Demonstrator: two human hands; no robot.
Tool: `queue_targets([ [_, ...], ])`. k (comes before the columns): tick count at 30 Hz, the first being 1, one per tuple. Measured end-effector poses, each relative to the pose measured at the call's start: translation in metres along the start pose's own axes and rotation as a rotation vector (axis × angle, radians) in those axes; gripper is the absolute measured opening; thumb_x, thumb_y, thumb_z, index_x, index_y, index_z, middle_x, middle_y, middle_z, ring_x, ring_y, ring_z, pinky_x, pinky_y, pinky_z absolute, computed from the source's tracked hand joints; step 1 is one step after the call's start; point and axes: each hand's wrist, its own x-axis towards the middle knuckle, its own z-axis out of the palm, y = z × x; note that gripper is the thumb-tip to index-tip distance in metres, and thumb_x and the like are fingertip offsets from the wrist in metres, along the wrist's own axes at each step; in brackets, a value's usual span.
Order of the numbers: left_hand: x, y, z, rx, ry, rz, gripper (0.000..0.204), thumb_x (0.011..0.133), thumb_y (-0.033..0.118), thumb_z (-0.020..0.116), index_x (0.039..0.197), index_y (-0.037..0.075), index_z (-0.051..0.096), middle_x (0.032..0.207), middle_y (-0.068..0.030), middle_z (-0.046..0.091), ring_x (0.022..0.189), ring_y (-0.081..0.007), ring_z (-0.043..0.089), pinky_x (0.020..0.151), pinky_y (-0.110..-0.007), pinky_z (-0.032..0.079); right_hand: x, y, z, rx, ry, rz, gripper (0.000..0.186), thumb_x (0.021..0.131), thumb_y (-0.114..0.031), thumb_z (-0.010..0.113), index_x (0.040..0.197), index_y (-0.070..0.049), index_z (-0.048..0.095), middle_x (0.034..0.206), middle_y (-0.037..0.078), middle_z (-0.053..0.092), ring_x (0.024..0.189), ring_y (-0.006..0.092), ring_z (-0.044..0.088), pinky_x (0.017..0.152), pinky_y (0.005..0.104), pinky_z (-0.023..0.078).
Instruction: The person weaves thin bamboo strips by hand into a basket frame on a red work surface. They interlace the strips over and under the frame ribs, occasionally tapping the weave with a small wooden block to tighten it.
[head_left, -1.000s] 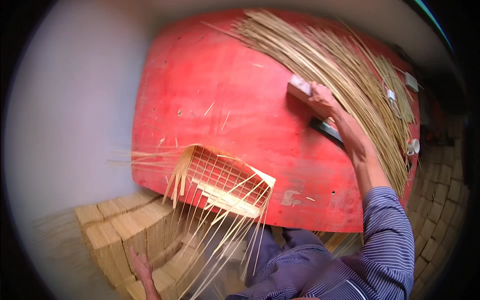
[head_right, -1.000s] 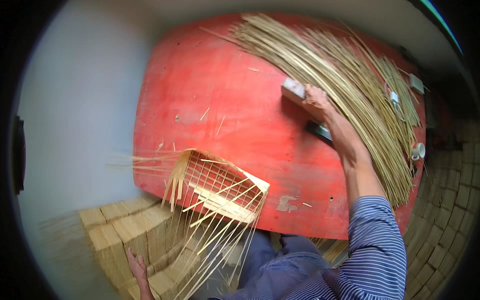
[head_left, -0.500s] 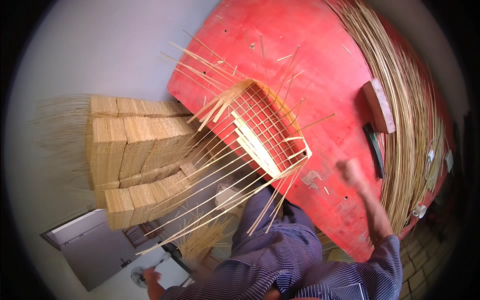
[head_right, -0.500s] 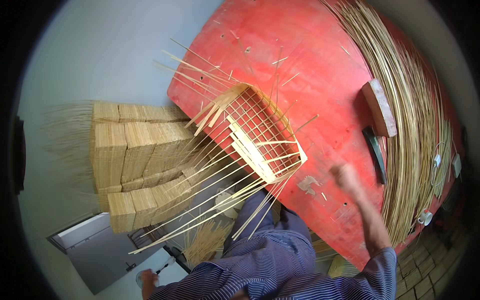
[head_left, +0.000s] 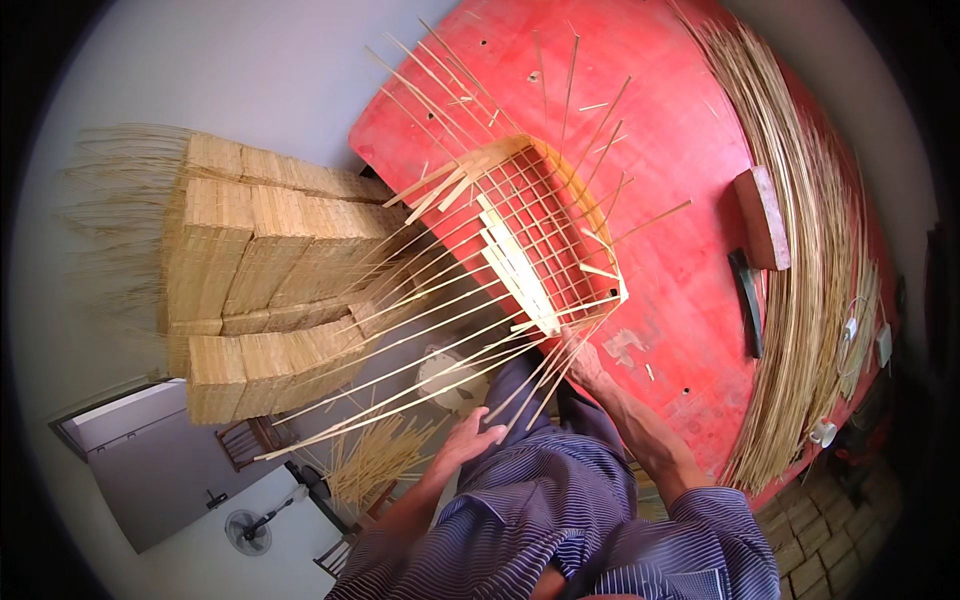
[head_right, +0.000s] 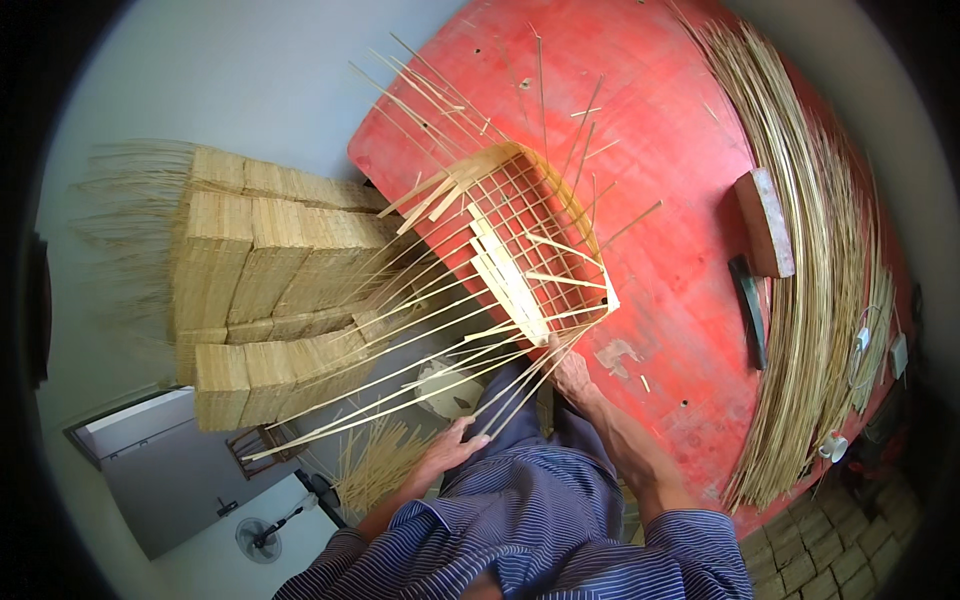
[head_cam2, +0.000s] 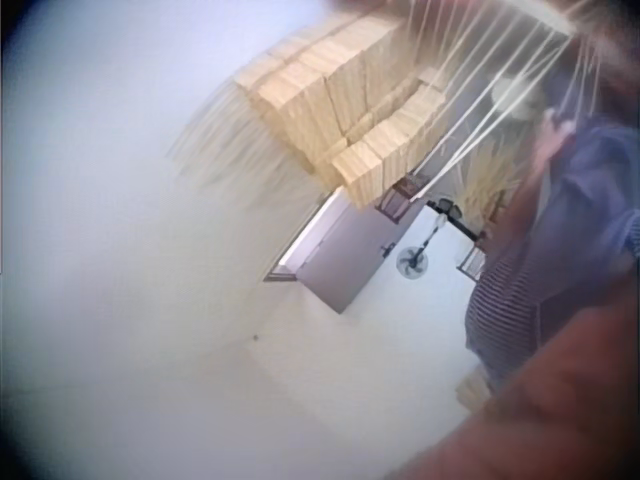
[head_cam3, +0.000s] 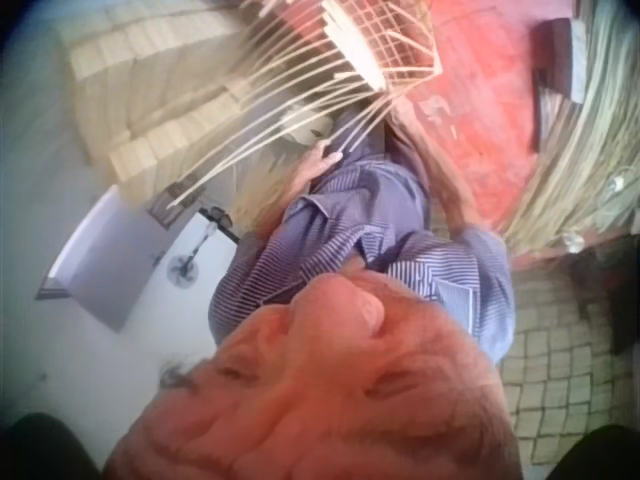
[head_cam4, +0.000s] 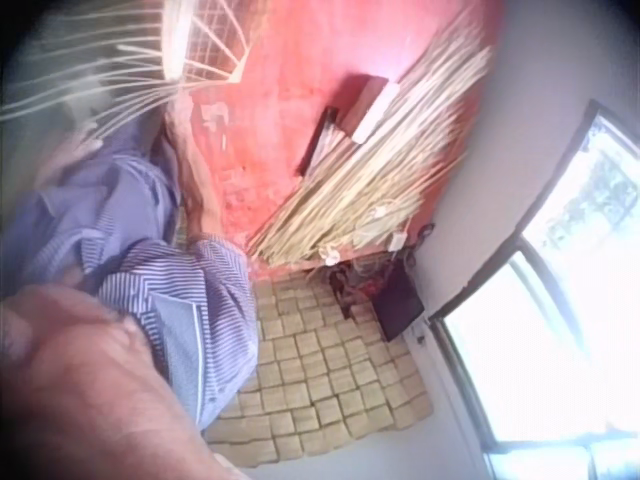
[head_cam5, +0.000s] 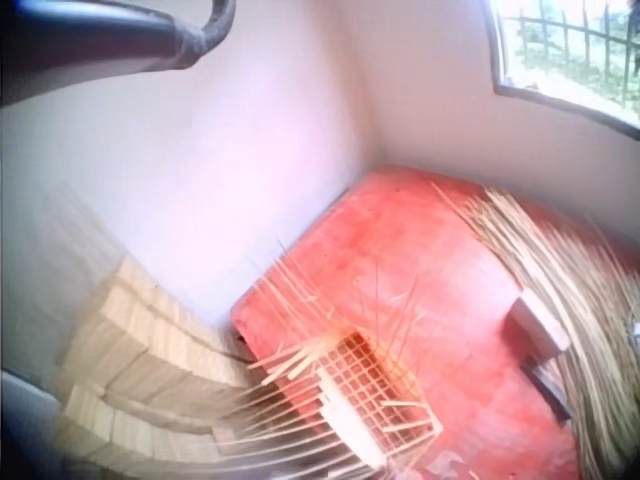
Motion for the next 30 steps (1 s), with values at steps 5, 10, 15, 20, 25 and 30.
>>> queue_targets([
  [5,0.005,-0.006,0.004,0.015,0.094,-0.018,0.065,0.086,0.046,0.07,0.131,0.0,0.057,0.127,-0.025,0.064,0.119,-0.0388,0.061,0.101,-0.045,0.047,0.012,0.004,0.003,0.143,0.214,-0.088,0.024,0.087,-0.017,0.074,0.098,-0.001,0.06,0.079,0.021,0.066,0.07,0.0379,0.067,0.059,0.0471,0.052],
  [10,0.001,-0.021,0.004,0.004,0.085,0.224,0.033,0.09,0.026,0.069,0.112,0.002,0.069,0.101,-0.0133,0.075,0.094,-0.0268,0.071,0.084,-0.038,0.054,0.017,-0.039,-0.049,0.277,0.068,0.07,0.026,0.086,-0.02,0.077,0.087,0.003,0.064,0.071,0.017,0.062,0.063,0.0305,0.061,0.055,0.0422,0.047],
  [15,-0.044,0.008,-0.045,-0.185,-0.399,0.2,0.024,0.091,0.021,0.067,0.105,0.003,0.073,0.09,-0.0041,0.075,0.083,-0.0105,0.065,0.077,-0.028,0.052,0.012,-0.065,-0.119,0.393,-0.086,0.284,0.028,0.088,-0.025,0.076,0.091,0.002,0.069,0.073,0.01,0.068,0.066,0.0171,0.065,0.062,0.0343,0.053],
  [20,-0.032,0.025,-0.074,-0.136,-0.622,0.256,0.027,0.094,0.026,0.067,0.105,0.002,0.075,0.091,-0.0024,0.074,0.085,-0.0085,0.065,0.079,-0.027,0.051,0.009,-0.079,-0.16,0.68,-0.15,0.333,0.025,0.091,-0.023,0.074,0.095,0.002,0.071,0.081,0.009,0.073,0.074,0.0151,0.07,0.07,0.0319,0.057],
  [25,0.005,0.009,-0.093,-0.484,-0.77,-0.016,0.033,0.098,0.028,0.064,0.114,0.0,0.071,0.107,-0.0027,0.072,0.095,-0.0093,0.064,0.085,-0.025,0.05,-0.001,-0.076,-0.181,0.86,-0.163,0.327,0.019,0.088,-0.019,0.074,0.092,-0.001,0.071,0.081,0.007,0.073,0.074,0.0138,0.069,0.071,0.0298,0.055],
  [30,0.071,-0.058,-0.106,-0.67,-0.751,-0.315,0.037,0.102,0.028,0.058,0.126,0.001,0.062,0.108,-0.0046,0.069,0.099,-0.0102,0.064,0.084,-0.026,0.055,-0.013,-0.076,-0.197,0.801,-0.066,0.408,0.016,0.085,-0.013,0.074,0.089,0.002,0.07,0.081,0.01,0.074,0.075,0.0157,0.07,0.073,0.031,0.056],
])
